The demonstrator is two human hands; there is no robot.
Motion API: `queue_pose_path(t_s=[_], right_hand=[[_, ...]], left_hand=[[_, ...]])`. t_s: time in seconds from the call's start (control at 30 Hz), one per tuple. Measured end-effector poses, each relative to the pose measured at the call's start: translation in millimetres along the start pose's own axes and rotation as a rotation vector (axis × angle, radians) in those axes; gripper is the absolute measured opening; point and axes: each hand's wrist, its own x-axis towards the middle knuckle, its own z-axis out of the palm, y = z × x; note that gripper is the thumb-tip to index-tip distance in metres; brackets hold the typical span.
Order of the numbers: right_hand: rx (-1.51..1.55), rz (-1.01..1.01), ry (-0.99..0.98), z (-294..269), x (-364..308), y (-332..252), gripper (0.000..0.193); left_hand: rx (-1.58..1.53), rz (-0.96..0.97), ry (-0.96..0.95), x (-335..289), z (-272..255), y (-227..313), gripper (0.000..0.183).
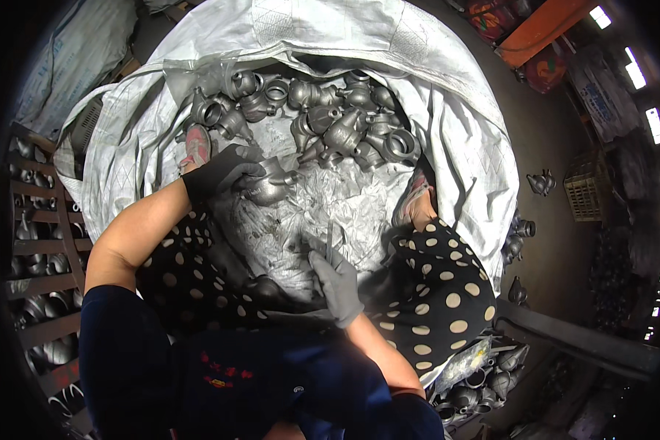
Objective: The person takes metal parts from a large bag, scrapes them using a hand tool, and places them onto a metal rack.
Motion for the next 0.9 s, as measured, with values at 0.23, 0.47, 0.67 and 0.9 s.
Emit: queue_pose_path(t_s=[0.23,0.47,0.67,0.9], right_hand=[[0.011,-0.317,0.041,4.3,-4.2,-16.7,0.048],[-0.327,-0.441,0.041,-24.2,-27.2,-35.5,0.031],[-0.301,-0.36,-0.26,-15.9,-54.6,-70.3,0.032],[-0.286,-0.356,-0.222,-12.5,-28.0,-56.9,0.037]], left_hand=[[-0.716,-0.418,0.044,-19.1,59.5,110.2,0.022],[-0.751,-0.238,0.078,-48.3,77.2,160.6,0.03],[-1.159,-0.31,0.458,-51.8,81.6,136.0,0.039],[-2.383,0.016,-0.638,-21.2,153.3,125.7,0.061]])
